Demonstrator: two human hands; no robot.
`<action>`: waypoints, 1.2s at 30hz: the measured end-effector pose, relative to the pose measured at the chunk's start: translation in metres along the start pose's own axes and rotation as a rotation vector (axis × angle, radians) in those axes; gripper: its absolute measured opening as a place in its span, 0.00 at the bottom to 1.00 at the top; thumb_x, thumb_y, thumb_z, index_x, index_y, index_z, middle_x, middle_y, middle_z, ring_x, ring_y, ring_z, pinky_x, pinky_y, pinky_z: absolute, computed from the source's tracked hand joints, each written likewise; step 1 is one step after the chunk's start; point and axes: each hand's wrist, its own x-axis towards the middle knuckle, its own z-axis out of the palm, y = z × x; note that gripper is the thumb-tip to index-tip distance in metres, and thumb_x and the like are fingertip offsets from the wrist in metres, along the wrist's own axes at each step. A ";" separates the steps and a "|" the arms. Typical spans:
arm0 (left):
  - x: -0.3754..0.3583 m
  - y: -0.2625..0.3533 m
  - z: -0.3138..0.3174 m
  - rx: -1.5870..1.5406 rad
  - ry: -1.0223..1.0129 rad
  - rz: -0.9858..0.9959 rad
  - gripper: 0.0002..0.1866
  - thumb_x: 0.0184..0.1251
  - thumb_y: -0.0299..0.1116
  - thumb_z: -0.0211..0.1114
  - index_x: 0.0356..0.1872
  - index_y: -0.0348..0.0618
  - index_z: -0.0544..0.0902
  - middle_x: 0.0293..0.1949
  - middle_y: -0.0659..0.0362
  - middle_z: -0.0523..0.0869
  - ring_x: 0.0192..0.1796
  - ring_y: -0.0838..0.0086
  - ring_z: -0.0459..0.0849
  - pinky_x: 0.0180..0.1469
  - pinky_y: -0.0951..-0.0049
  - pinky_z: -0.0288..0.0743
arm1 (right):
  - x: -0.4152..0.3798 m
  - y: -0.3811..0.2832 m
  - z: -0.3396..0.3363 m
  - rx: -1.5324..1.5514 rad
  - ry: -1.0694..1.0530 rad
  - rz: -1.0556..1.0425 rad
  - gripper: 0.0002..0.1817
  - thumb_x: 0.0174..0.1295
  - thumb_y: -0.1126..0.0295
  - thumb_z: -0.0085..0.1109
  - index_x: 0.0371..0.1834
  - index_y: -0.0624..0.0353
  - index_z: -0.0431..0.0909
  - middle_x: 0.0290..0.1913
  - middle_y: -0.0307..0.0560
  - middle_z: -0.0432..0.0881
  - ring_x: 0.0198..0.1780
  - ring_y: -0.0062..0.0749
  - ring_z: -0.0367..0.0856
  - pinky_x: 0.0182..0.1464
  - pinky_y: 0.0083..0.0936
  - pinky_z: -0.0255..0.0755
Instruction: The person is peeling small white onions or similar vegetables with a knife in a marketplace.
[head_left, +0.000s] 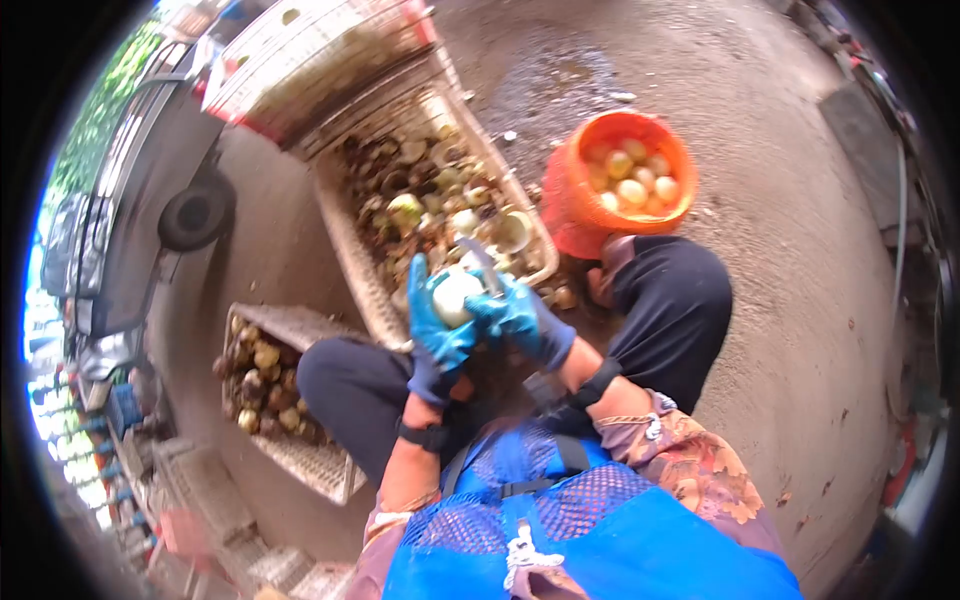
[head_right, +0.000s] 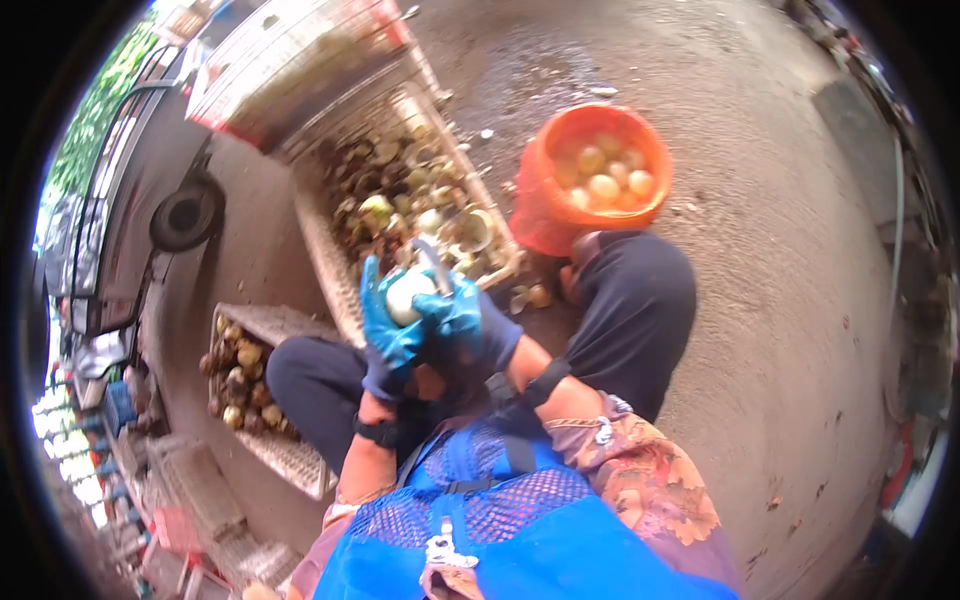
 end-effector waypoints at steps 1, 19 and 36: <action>0.001 -0.001 0.002 -0.059 -0.047 -0.075 0.48 0.52 0.34 0.80 0.73 0.36 0.60 0.57 0.53 0.78 0.55 0.68 0.81 0.58 0.70 0.78 | -0.002 0.002 -0.006 -0.035 0.073 0.024 0.30 0.65 0.71 0.60 0.71 0.62 0.65 0.53 0.43 0.82 0.51 0.25 0.80 0.54 0.23 0.76; 0.145 0.020 0.180 -0.186 -0.373 -0.478 0.17 0.67 0.37 0.66 0.53 0.42 0.77 0.44 0.58 0.81 0.41 0.67 0.83 0.39 0.65 0.83 | -0.041 -0.043 -0.069 0.133 0.990 -0.593 0.16 0.69 0.75 0.53 0.59 0.62 0.74 0.32 0.44 0.82 0.19 0.16 0.73 0.20 0.14 0.70; 0.001 0.133 -0.320 -0.454 0.030 -0.149 0.25 0.78 0.38 0.49 0.70 0.34 0.66 0.62 0.41 0.78 0.60 0.53 0.81 0.62 0.54 0.77 | -0.026 -0.006 -0.035 -0.281 0.402 -0.054 0.36 0.69 0.71 0.57 0.78 0.52 0.51 0.44 0.48 0.79 0.30 0.27 0.81 0.31 0.27 0.81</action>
